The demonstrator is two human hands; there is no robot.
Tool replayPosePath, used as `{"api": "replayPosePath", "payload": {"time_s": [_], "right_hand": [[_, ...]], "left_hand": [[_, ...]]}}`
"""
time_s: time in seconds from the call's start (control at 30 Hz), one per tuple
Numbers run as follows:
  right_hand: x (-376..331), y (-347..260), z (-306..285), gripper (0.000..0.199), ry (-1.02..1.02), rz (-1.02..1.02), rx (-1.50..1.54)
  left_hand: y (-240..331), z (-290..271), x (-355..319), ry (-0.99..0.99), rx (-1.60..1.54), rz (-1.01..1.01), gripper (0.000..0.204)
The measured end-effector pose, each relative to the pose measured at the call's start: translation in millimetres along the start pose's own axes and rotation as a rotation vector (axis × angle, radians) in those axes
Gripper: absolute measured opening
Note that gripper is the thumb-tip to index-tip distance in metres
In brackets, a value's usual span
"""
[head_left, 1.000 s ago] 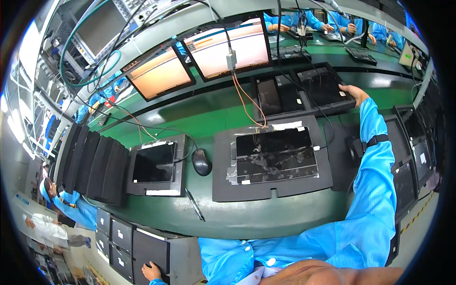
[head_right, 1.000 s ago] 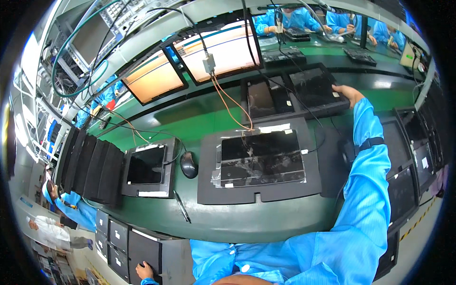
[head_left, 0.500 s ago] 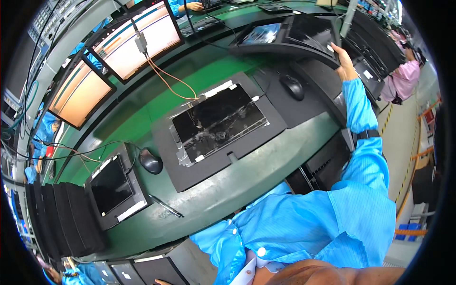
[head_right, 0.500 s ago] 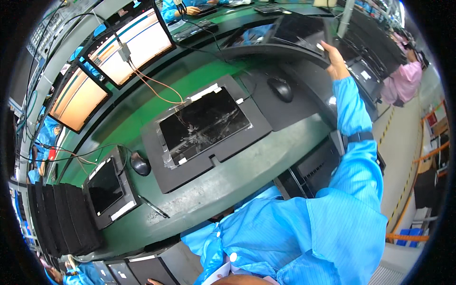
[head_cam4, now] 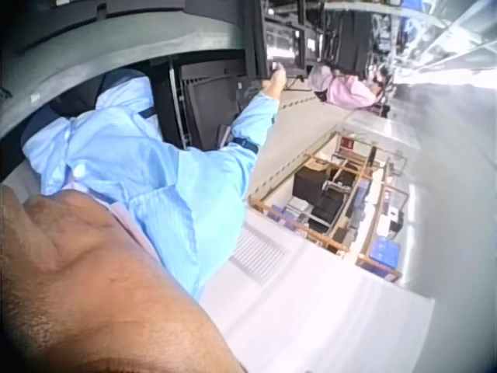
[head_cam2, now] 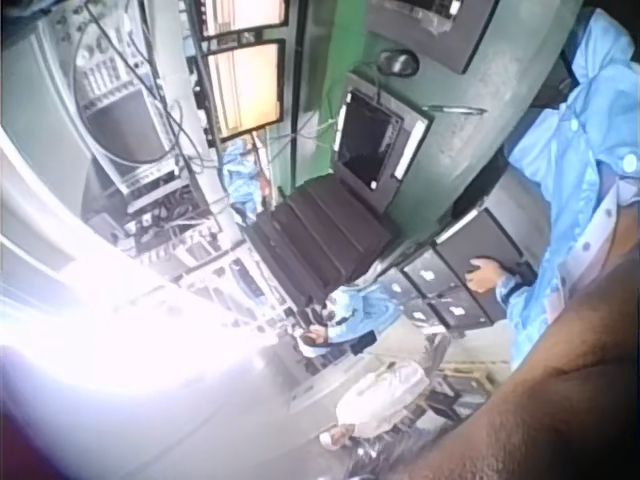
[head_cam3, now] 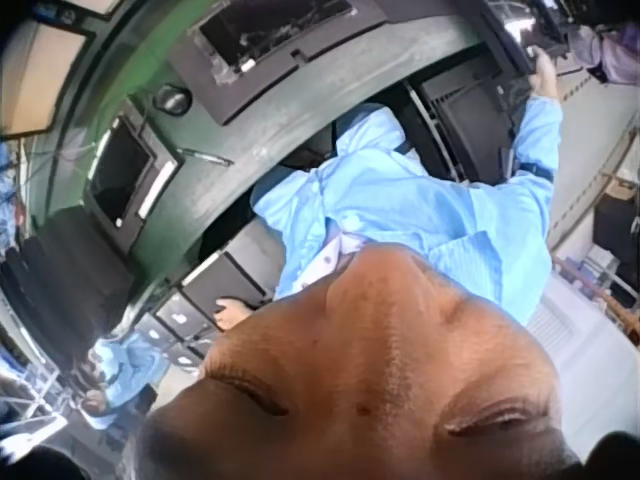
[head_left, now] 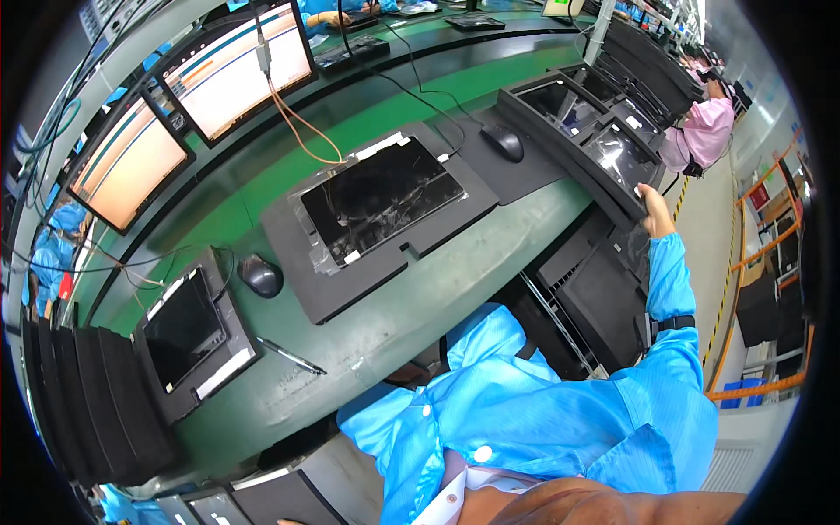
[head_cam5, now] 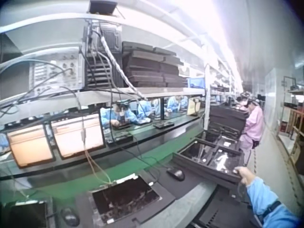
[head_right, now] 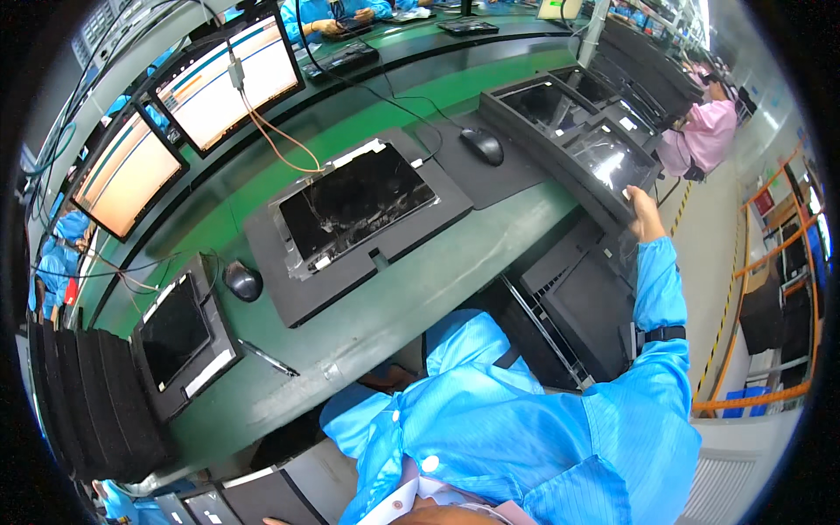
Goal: Inspecting, cleaning, and labeling tablet devices at a factory workstation.
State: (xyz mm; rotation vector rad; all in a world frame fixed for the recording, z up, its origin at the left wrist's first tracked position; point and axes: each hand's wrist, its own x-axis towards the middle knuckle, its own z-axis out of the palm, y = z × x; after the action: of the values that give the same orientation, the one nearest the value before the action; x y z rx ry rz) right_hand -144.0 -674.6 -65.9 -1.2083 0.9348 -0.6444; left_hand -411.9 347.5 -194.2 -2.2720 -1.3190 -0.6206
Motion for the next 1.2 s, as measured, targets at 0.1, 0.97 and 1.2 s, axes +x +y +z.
{"api": "replayPosePath", "payload": {"time_s": [0.1, 0.97, 1.2], "right_hand": [[-48.0, -7.7, 41.2, 0.059, 0.11, -0.056, -0.5], [-537.1, 101.6, 459.9, 0.032, -2.162, -0.411, -0.738], [-721.4, 114.7, 444.2, 0.029, -2.517, -0.905, -0.43]], "left_hand": [[-16.8, -5.2, 0.5, -0.04, -0.027, -0.062, 0.064], [3.6, 26.5, 93.8, 0.055, -0.618, -0.149, 0.023], [-2.7, 50.1, 93.3, -0.054, -0.709, -0.281, 0.024]]}}
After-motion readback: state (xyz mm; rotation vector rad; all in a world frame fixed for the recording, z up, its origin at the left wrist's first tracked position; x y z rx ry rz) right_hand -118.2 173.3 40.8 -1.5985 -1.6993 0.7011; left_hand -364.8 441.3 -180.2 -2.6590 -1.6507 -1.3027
